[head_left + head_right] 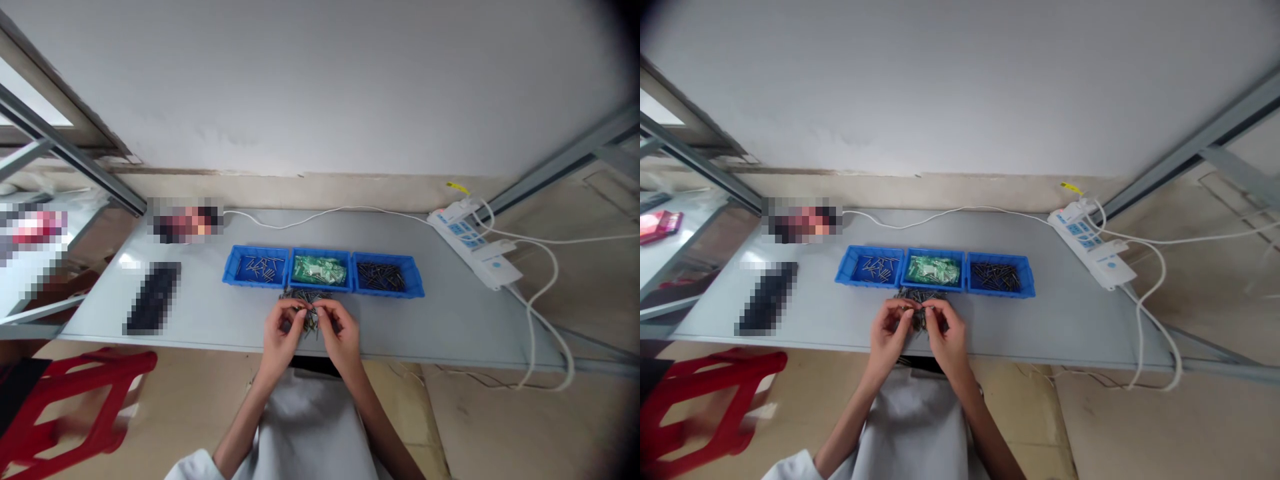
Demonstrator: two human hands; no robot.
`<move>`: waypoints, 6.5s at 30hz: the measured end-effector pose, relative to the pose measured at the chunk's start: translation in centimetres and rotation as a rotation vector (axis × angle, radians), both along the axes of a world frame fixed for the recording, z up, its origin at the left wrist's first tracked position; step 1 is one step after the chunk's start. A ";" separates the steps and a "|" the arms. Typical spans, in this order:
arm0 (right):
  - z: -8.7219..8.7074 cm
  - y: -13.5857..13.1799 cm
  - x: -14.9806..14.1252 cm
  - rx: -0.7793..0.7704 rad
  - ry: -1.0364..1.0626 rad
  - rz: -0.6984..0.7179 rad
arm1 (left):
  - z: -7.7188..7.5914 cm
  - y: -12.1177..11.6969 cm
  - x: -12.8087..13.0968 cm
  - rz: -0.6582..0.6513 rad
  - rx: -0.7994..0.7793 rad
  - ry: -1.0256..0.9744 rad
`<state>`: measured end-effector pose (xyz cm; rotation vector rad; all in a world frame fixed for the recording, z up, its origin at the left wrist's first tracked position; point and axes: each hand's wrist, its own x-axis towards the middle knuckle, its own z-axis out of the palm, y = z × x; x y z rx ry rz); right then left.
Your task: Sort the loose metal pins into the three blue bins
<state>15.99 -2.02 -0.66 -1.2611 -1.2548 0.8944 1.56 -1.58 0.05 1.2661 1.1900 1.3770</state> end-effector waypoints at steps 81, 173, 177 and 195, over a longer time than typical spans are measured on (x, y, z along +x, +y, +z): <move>0.0 -1.0 1.5 0.202 -0.727 0.235 | 0.2 -1.5 -1.9 0.181 -0.081 0.207; 1.9 1.1 7.6 0.281 -0.705 -0.207 | -0.6 -1.3 -1.1 0.146 -0.025 0.087; 0.6 -0.7 5.2 0.165 -0.695 0.185 | -0.3 -1.2 -1.0 0.146 -0.035 0.094; 1.0 -0.6 5.4 0.123 -0.712 0.299 | -0.4 -1.0 -1.1 0.093 -0.023 0.187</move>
